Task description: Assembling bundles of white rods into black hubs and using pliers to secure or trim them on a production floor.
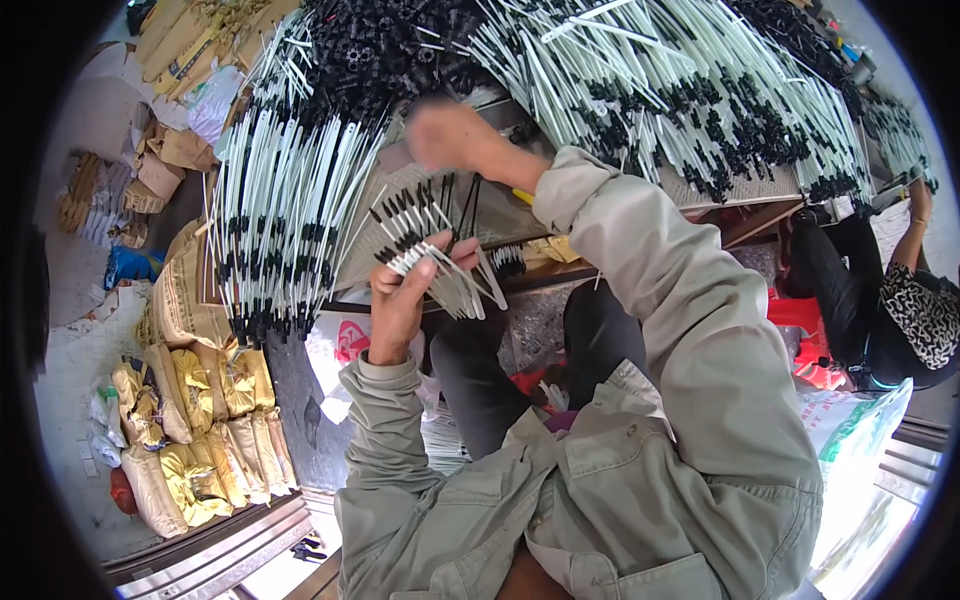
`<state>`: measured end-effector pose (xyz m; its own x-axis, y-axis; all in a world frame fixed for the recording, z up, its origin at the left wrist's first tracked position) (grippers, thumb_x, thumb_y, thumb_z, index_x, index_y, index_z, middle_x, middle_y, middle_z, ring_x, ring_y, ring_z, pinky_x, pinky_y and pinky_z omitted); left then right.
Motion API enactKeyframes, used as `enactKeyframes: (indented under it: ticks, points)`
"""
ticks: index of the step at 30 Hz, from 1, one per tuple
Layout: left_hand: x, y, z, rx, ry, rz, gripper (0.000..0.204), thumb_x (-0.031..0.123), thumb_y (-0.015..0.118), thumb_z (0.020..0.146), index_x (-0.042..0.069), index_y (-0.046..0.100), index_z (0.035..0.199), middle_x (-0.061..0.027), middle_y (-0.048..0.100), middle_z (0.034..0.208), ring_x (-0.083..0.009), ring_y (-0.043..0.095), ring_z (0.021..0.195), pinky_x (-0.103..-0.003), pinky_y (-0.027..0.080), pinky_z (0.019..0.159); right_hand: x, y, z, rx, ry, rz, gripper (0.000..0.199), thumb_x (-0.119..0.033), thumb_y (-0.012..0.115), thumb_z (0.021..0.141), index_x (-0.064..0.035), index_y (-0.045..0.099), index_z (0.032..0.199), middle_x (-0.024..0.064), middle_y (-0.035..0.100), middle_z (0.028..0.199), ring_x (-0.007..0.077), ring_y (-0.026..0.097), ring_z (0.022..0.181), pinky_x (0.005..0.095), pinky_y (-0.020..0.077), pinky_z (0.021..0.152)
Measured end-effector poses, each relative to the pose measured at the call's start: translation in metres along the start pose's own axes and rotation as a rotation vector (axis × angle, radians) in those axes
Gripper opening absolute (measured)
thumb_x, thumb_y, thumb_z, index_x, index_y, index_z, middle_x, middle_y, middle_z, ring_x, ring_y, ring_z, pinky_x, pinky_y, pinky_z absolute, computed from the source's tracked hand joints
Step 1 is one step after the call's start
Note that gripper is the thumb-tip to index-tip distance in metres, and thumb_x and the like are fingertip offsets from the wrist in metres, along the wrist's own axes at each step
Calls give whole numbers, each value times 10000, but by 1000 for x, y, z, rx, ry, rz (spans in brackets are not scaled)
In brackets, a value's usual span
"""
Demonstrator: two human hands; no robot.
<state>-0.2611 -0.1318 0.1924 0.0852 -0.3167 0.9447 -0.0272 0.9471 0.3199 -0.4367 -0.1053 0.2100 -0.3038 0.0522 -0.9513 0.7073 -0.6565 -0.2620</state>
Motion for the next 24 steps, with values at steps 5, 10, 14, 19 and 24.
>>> enactKeyframes:
  ticks: [5,10,14,19,24]
  points:
    - [-1,-3,0,31,18,-69,276,67,543,862,-96,548,1084,-201,610,998,-275,595,949,-360,469,858,-72,-27,-45,195,-289,-84,106,-105,588,819,-1,573,814,25,594,711,83,561,653,225,447,586]
    - [1,-2,3,65,58,-18,232,20,556,841,-90,572,1044,-186,618,987,-283,608,911,-359,486,829,-119,-17,-133,163,-700,-402,164,-10,601,752,-35,596,914,54,558,771,148,556,582,230,424,519]
    - [13,3,1,95,212,40,232,-10,553,828,-84,574,1047,-150,630,949,-250,622,861,-350,500,794,-117,-5,-148,263,-643,-699,278,-5,638,637,-82,617,903,24,535,769,140,536,563,249,407,448]
    - [15,8,0,73,203,69,241,-32,539,824,-84,568,1058,-142,626,959,-238,618,855,-347,517,774,-114,-4,-148,294,-622,-682,300,-17,658,620,-128,625,897,9,500,734,131,533,563,247,401,445]
    - [2,-5,-5,162,84,96,299,70,644,766,-41,590,1039,-95,613,1018,-166,559,942,-314,408,864,-110,-6,-147,322,-639,-633,252,-45,670,623,-124,613,855,8,486,724,129,532,561,251,391,440]
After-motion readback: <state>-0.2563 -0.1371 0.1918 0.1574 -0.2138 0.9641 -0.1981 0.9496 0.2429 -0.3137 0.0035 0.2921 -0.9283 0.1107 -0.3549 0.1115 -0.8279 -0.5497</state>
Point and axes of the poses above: each hand's wrist, its own z-axis towards the middle knuckle, its own y-axis out of the palm, x = y × z, the point moved 7 cm from there along z, towards the middle knuckle
